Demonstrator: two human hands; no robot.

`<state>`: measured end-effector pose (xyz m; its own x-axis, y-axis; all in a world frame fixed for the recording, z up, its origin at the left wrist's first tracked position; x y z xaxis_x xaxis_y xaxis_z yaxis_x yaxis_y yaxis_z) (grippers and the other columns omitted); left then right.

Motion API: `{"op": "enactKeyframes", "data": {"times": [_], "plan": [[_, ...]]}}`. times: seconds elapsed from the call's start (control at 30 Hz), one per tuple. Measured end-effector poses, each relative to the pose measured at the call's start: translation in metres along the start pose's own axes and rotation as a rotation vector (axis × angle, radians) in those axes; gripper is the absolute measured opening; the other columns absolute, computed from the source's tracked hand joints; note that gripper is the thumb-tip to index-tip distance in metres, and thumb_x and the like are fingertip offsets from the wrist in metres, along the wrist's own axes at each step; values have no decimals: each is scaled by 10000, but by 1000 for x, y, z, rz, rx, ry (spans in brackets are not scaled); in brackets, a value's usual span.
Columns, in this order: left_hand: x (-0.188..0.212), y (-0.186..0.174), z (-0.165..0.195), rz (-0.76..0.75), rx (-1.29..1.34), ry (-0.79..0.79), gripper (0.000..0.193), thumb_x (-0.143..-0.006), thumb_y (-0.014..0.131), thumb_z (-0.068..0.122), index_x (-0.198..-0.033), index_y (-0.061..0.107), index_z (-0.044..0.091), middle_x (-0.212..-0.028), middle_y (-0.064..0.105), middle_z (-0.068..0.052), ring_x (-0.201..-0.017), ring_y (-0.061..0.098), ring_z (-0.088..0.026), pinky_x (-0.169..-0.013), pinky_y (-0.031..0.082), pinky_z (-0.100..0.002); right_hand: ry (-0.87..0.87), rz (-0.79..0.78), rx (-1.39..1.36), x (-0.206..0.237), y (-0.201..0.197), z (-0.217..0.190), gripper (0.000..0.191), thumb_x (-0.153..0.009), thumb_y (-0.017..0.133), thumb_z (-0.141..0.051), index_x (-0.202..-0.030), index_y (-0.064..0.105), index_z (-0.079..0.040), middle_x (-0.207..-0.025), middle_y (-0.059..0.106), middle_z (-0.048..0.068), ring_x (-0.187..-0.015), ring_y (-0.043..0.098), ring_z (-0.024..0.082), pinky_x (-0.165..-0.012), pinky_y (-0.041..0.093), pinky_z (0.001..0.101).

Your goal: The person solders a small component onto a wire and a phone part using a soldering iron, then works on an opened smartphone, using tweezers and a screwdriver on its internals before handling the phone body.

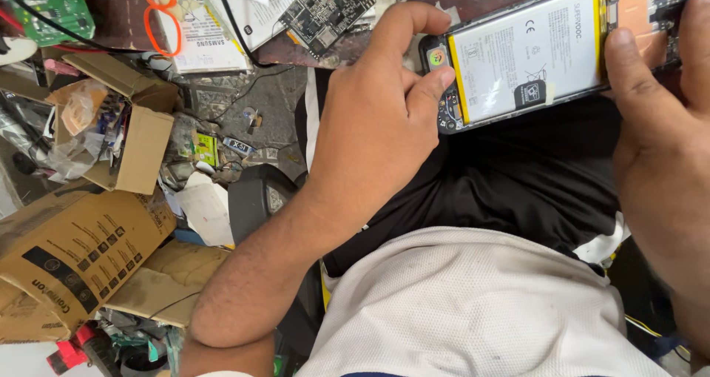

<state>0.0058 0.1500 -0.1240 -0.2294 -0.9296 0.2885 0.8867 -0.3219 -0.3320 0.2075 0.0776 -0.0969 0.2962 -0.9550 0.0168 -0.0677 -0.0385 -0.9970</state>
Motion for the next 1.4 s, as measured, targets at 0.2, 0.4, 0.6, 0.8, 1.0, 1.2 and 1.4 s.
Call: {"op": "enactKeyframes", "data": {"times": [0.2,0.4,0.6,0.8,1.0,1.2,1.4], "plan": [[-2,1,-4,13,-2,-17,269,-959,685,78,-1166,517,112,-636,666,-86,-574,715,-249,-546,490,-360,10,-32,91,-3,-2,-9,382,-1085,713,148,-1456,642,85,-1510,467,360,-1308,629,406,-1068,568,374],[0,2,-4,85,-102,91,256,-1026,708,116,-1203,525,135,-745,715,-77,-737,765,-275,-607,546,-380,-3,-87,191,-14,-2,-13,527,-920,664,106,-1444,613,91,-1507,470,379,-1334,578,442,-1148,551,414],[1,2,-7,91,-64,103,265,-1028,719,140,-1220,537,133,-741,721,-74,-729,773,-259,-612,563,-359,-33,0,164,-27,-15,-25,439,-943,669,101,-1381,669,86,-1452,546,344,-1335,599,479,-1139,547,476],[-3,0,-11,54,-20,47,298,-1009,720,133,-1258,558,114,-660,691,-60,-605,743,-216,-555,535,-337,-225,202,22,-34,-32,-59,273,-892,791,-110,-1143,757,-7,-1220,677,230,-1117,658,434,-919,582,465],[-4,-1,-10,31,18,40,306,-999,714,118,-1262,560,93,-626,675,-44,-531,706,-170,-516,510,-310,-254,187,15,-52,-21,-72,293,-847,864,-175,-1113,789,-77,-1189,700,174,-1077,679,369,-872,595,422],[-5,0,-12,18,31,33,309,-996,718,106,-1263,564,87,-607,662,-45,-494,681,-152,-487,488,-301,-249,234,85,-53,-17,-73,275,-854,826,-149,-1128,811,-129,-1186,709,126,-1077,689,328,-858,595,385],[-5,-2,-14,23,50,52,313,-999,725,109,-1272,572,85,-646,682,-48,-531,702,-152,-507,504,-292,-255,261,79,-51,-14,-73,255,-870,818,-132,-1125,809,-131,-1180,711,132,-1071,693,331,-858,602,401]]}}
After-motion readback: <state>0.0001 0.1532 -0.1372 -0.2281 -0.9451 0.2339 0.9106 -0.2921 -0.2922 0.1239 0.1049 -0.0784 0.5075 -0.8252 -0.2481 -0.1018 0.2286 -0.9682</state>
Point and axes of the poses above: each hand's wrist, its own x-axis away from the middle knuckle, its own y-axis out of the palm, z = x × y, the point moved 9 cm from there along -x, towards the middle knuckle
